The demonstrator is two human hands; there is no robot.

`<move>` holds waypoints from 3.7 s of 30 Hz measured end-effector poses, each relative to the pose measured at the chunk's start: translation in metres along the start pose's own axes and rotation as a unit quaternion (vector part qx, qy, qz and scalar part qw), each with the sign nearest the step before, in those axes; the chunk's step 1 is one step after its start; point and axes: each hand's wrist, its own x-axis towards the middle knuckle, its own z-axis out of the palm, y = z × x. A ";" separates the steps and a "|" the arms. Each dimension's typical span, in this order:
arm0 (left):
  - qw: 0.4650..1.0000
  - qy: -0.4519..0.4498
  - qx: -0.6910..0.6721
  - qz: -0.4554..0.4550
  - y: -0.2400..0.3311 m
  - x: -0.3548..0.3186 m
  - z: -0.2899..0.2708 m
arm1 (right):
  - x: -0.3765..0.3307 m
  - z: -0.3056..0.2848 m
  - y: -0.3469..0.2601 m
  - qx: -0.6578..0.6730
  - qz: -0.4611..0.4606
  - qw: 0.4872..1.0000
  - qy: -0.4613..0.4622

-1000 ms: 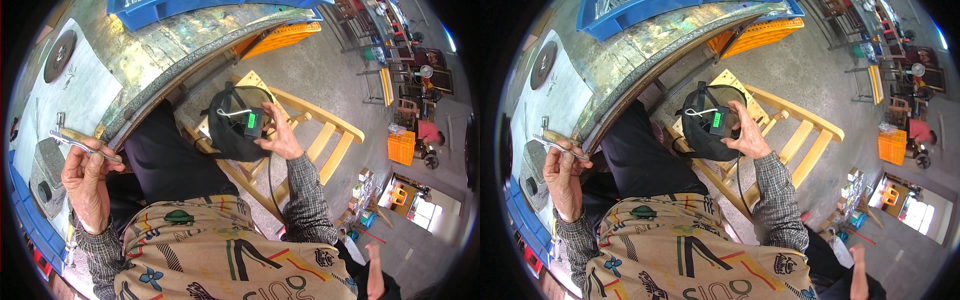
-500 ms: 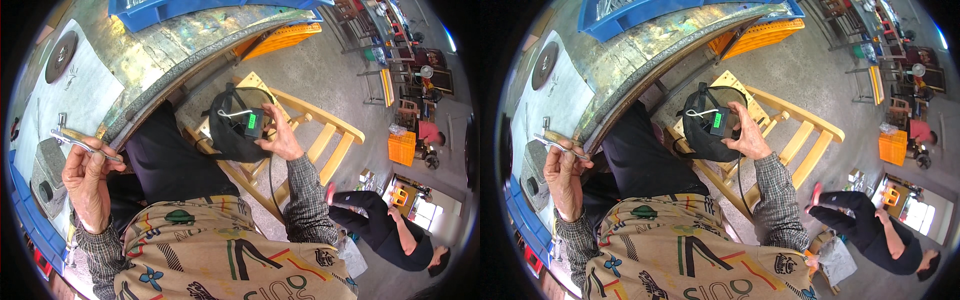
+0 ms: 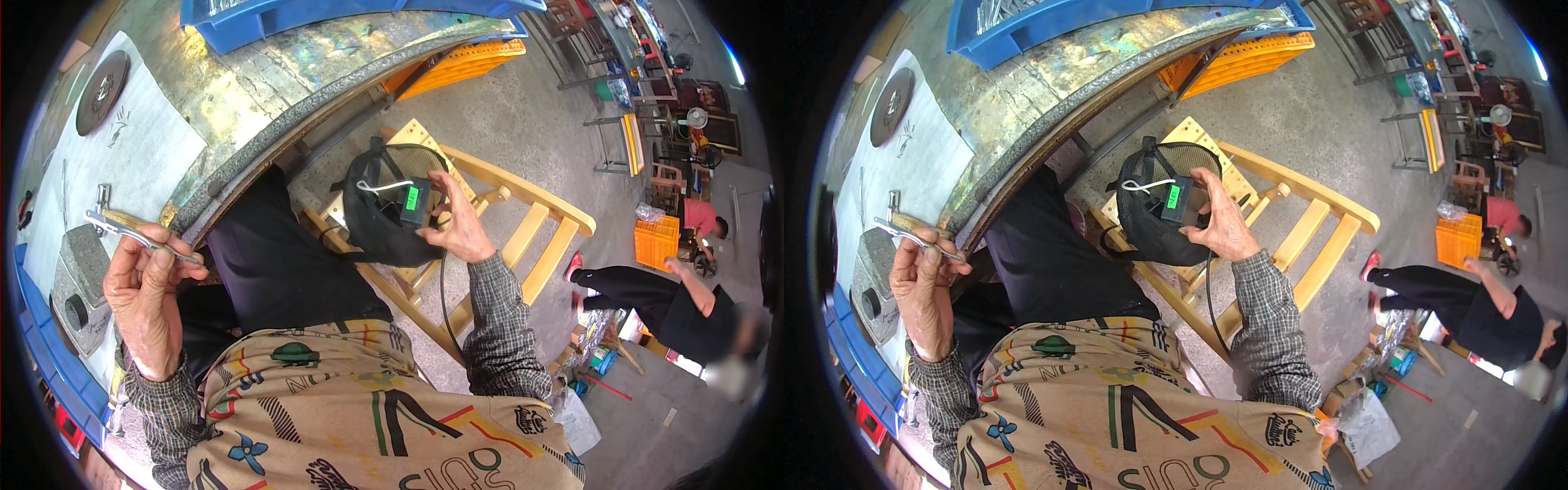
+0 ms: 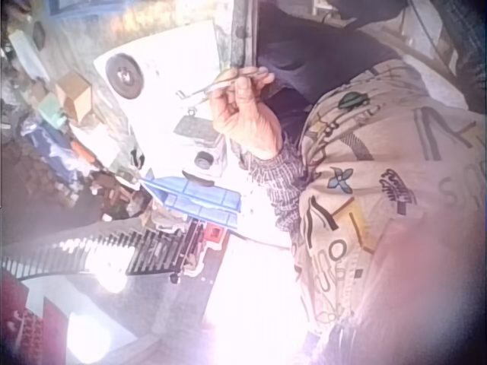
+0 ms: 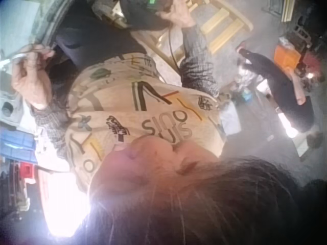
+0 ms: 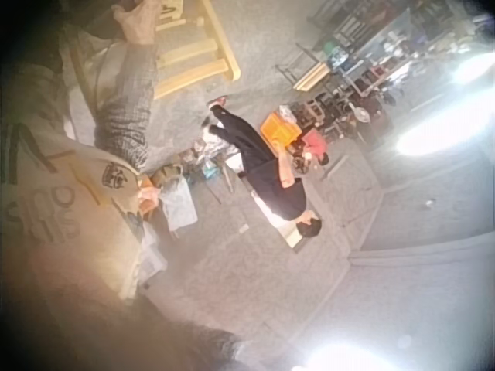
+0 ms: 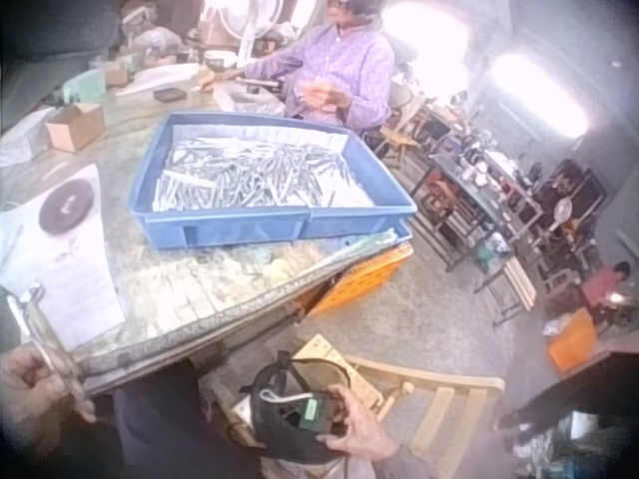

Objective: Hammering and assembling small metal components on a workbench.

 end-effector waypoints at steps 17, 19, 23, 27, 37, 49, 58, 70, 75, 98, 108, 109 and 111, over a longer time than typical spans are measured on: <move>1.000 0.004 -0.008 -0.004 -0.005 -0.001 -0.001 | 0.006 0.009 0.008 -0.025 0.045 0.998 0.034; 1.000 0.001 -0.011 -0.005 -0.005 -0.001 -0.002 | 0.009 0.014 0.017 -0.099 0.036 0.992 0.075; 1.000 0.002 -0.017 -0.006 -0.005 -0.002 -0.003 | 0.015 0.021 0.033 -0.101 0.059 0.988 0.097; 1.000 0.009 -0.016 -0.004 -0.004 -0.004 -0.004 | 0.024 0.032 0.043 -0.120 0.096 0.983 0.100; 1.000 0.015 -0.014 0.000 -0.002 -0.008 -0.005 | 0.038 0.043 0.053 -0.188 0.148 0.966 0.099; 0.999 0.020 -0.028 0.017 0.001 -0.012 -0.010 | 0.039 0.041 0.051 -0.215 0.077 0.965 0.130; 0.995 0.058 -0.079 0.023 0.009 -0.028 -0.023 | 0.049 0.036 -0.048 -0.164 -0.097 0.958 0.214; 0.983 0.137 -0.112 0.054 0.016 -0.053 -0.071 | 0.060 0.072 -0.192 -0.058 -0.325 0.931 0.156; 0.971 0.177 -0.106 0.122 0.023 -0.061 -0.098 | 0.062 0.121 -0.230 -0.109 -0.412 0.901 0.082; 0.946 0.261 -0.015 0.193 0.029 -0.045 -0.153 | 0.071 0.191 -0.256 -0.298 -0.385 0.873 0.041; 0.940 0.278 -0.017 0.196 0.028 -0.042 -0.151 | 0.074 0.193 -0.251 -0.291 -0.422 0.857 0.057; 0.941 0.277 -0.016 0.196 0.028 -0.041 -0.151 | 0.075 0.193 -0.250 -0.290 -0.423 0.857 0.058; 0.940 0.280 -0.011 0.194 0.028 -0.042 -0.151 | 0.074 0.194 -0.249 -0.289 -0.423 0.857 0.059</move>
